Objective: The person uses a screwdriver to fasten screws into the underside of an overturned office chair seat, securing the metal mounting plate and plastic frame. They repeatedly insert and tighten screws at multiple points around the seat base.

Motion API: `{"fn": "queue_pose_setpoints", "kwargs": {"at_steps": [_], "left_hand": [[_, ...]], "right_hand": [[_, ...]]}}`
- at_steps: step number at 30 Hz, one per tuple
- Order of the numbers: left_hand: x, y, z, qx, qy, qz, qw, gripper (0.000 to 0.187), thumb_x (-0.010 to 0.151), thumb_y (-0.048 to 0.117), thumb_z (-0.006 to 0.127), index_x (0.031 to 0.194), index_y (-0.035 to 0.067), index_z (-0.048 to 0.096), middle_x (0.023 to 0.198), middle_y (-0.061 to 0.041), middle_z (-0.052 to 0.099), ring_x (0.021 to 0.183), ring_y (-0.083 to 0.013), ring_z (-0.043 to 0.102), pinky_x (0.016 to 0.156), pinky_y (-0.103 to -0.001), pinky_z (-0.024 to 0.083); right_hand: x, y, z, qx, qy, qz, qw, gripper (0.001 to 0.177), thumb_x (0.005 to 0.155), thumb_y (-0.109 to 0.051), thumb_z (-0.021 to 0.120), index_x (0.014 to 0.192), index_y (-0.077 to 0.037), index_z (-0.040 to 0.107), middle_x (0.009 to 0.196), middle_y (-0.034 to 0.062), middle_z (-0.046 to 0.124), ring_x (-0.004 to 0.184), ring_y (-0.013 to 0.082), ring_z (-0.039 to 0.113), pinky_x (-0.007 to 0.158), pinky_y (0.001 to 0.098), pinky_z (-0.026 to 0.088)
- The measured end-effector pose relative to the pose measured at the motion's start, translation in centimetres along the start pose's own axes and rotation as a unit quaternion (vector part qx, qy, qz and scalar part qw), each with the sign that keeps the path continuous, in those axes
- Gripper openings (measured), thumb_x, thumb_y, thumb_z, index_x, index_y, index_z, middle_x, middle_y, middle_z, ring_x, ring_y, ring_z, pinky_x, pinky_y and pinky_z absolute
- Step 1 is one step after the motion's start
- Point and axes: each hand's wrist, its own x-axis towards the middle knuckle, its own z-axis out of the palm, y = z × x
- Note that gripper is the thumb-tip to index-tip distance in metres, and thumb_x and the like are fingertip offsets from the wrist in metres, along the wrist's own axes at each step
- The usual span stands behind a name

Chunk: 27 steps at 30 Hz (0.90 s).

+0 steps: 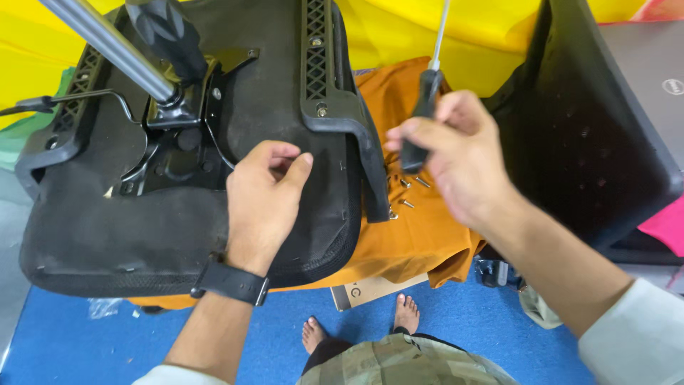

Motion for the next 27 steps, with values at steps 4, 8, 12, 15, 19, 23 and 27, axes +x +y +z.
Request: {"fn": "queue_pose_setpoints", "kwargs": {"at_steps": [4,8,12,15,19,23,27], "left_hand": [[0.3,1.5,0.7,-0.169,-0.062,-0.134,0.975,0.039,0.094,0.042,0.062,0.1,0.005,0.071,0.079,-0.005,0.073,0.058,-0.0118,0.066,0.049,-0.028,0.051],[1.7,1.4,0.3,-0.208,-0.063,-0.167,0.962,0.046,0.096,0.046,0.065,0.096,0.001,0.072,0.075,-0.006,0.067,0.059,-0.0126,0.061,0.05,-0.029,0.045],[3.5,0.2,-0.6,0.003,0.021,-0.133,0.991,0.035,0.092,0.034,0.072,0.088,-0.001,0.075,0.075,-0.013,0.074,0.069,-0.0228,0.07,0.06,-0.038,0.051],[4.5,-0.4,-0.7,0.177,0.029,-0.067,0.981,0.04,0.087,0.037,0.079,0.086,-0.002,0.071,0.078,-0.019,0.072,0.078,-0.035,0.073,0.072,-0.044,0.055],[5.0,-0.2,0.3,0.24,0.044,-0.01,0.97,0.048,0.082,0.041,0.082,0.103,0.0,0.07,0.098,-0.022,0.071,0.092,-0.042,0.07,0.078,-0.048,0.056],[4.3,1.0,1.4,0.311,0.012,-0.011,0.95,0.057,0.084,0.04,0.082,0.113,-0.004,0.06,0.117,-0.024,0.061,0.108,-0.0426,0.063,0.087,-0.049,0.054],[3.2,2.7,1.9,0.347,-0.004,0.097,0.933,0.061,0.081,0.026,0.082,0.125,-0.004,0.053,0.126,-0.024,0.051,0.119,-0.0436,0.052,0.097,-0.051,0.046]], "right_hand": [[-0.4,2.2,4.2,-0.121,-0.088,0.004,0.989,0.03,0.09,-0.001,0.075,0.094,-0.009,0.046,0.092,0.0119,0.067,0.08,0.0204,0.072,0.069,0.0359,0.062],[-1.1,3.2,7.9,-0.275,-0.151,-0.055,0.948,0.022,0.094,-0.007,0.075,0.104,-0.005,0.055,0.096,0.0079,0.067,0.081,0.0135,0.071,0.068,0.0293,0.059],[-1.9,3.2,8.3,-0.368,-0.234,-0.205,0.876,0.024,0.094,-0.007,0.076,0.114,-0.002,0.063,0.1,0.0072,0.068,0.083,0.0109,0.066,0.071,0.0267,0.055],[-3.4,3.5,7.1,-0.348,-0.162,-0.155,0.91,0.01,0.096,-0.007,0.069,0.105,-0.004,0.07,0.093,0.002,0.071,0.075,0.0074,0.065,0.066,0.0225,0.054],[-4.0,4.4,3.3,-0.355,-0.06,-0.058,0.931,0.009,0.096,-0.009,0.068,0.098,-0.003,0.073,0.081,0.0032,0.068,0.068,0.0087,0.057,0.061,0.0232,0.046],[-4.8,6.4,-0.6,-0.374,-0.025,0.035,0.927,0.013,0.094,-0.012,0.067,0.099,-0.003,0.075,0.082,0.0043,0.074,0.071,0.0088,0.062,0.063,0.0239,0.05],[-6.5,8.3,-3.2,-0.51,-0.063,0.171,0.841,0.022,0.09,-0.02,0.069,0.101,-0.003,0.079,0.078,0.0125,0.076,0.069,0.0188,0.07,0.067,0.0318,0.053]]}}
